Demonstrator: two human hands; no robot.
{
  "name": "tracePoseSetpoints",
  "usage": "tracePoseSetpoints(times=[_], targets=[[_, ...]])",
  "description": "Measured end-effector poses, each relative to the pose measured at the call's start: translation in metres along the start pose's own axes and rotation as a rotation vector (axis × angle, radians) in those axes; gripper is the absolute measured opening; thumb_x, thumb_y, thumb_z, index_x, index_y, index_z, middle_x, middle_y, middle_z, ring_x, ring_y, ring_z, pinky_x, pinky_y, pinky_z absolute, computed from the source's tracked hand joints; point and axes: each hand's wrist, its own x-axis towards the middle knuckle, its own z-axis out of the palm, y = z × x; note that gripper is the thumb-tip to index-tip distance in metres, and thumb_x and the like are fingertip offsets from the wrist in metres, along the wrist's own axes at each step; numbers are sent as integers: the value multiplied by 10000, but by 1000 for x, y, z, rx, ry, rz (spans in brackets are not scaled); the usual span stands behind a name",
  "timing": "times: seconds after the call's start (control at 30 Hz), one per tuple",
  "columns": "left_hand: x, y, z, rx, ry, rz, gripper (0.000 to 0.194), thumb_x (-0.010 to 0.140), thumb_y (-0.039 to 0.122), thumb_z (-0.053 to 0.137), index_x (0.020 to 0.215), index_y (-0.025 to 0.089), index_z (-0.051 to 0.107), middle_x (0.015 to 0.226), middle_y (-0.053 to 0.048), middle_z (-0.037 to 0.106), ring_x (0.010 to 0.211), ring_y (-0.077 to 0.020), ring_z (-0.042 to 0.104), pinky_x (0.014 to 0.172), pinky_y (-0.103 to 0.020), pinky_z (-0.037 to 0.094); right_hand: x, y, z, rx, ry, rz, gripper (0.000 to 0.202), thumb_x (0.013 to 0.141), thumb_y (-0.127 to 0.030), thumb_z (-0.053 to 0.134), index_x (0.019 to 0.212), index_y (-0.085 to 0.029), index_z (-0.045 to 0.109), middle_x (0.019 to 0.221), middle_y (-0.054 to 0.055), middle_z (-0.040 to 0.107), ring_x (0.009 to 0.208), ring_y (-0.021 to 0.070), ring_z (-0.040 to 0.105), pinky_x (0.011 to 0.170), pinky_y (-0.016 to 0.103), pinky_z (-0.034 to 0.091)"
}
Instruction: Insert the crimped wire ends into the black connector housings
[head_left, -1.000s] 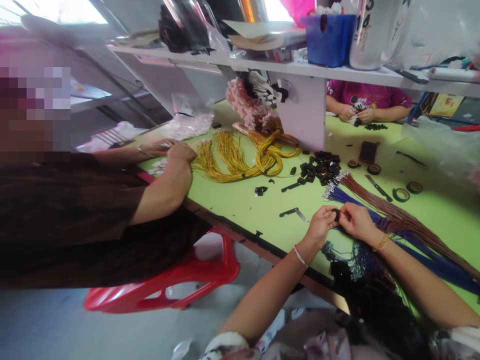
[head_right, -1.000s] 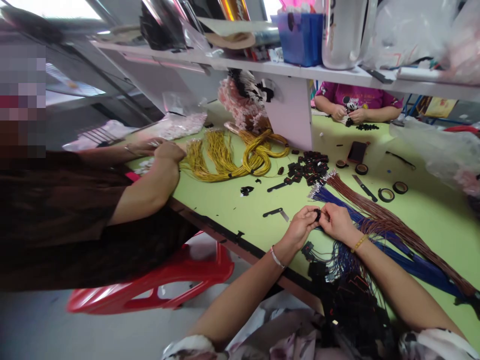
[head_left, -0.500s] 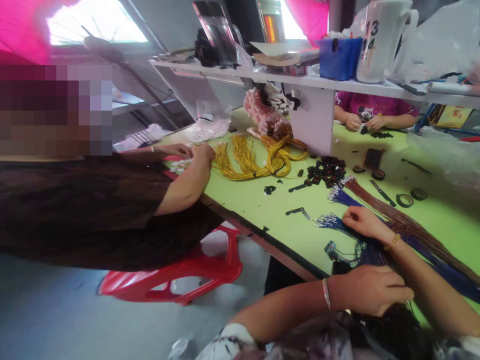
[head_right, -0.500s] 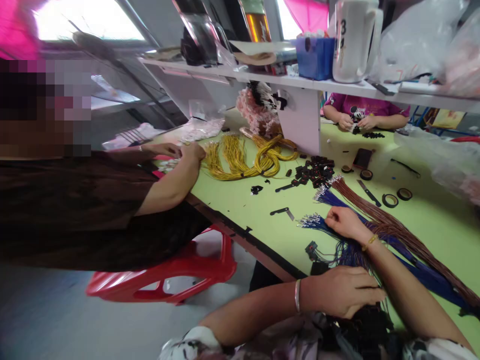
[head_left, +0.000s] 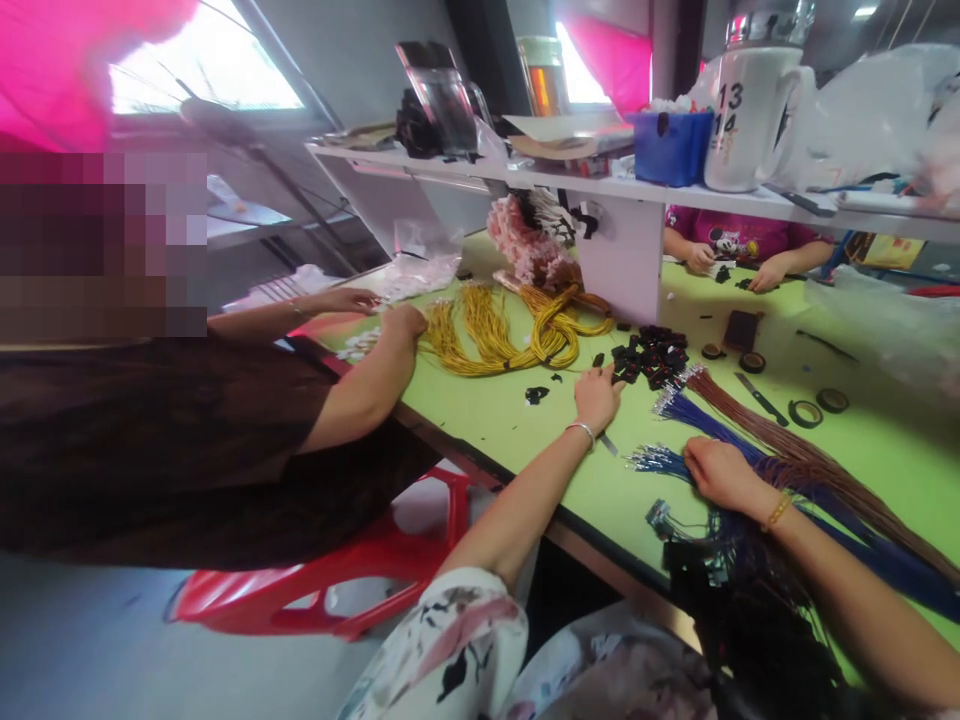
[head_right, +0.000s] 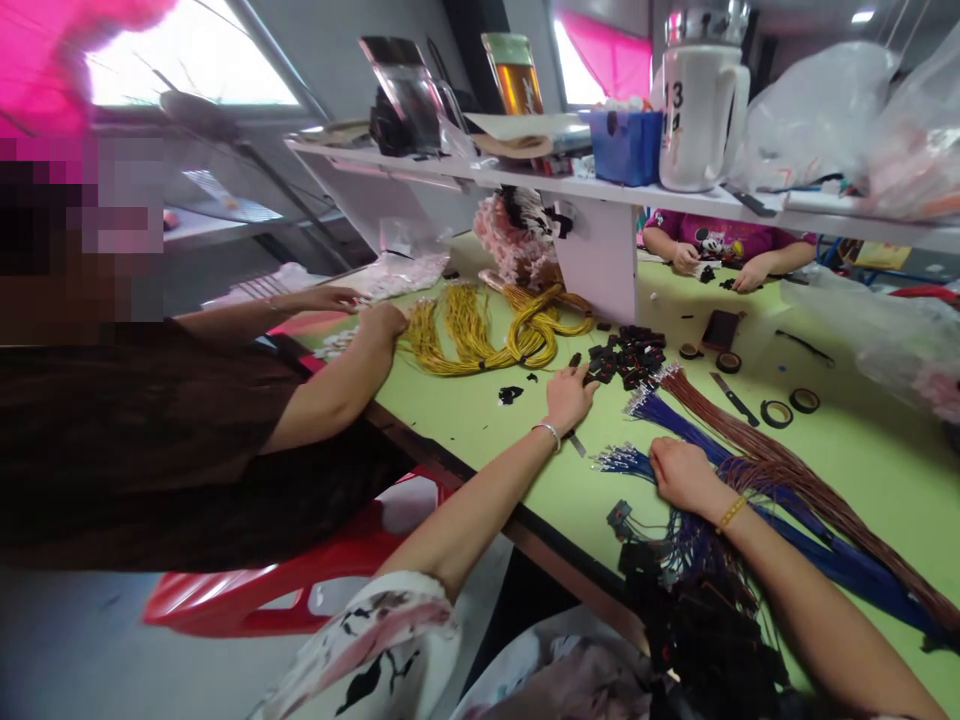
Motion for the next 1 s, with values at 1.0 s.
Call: tracePoseSetpoints(times=[1.0], targets=[[-114, 52, -11, -1863, -635, -428, 264, 691, 61, 688, 944, 120, 639, 836, -38, 606, 724, -91, 583, 687, -211, 494, -1, -15, 9, 620, 466, 47, 71, 734, -214, 530, 669, -185, 530, 558, -44, 450, 519, 90, 385, 502, 209, 318]])
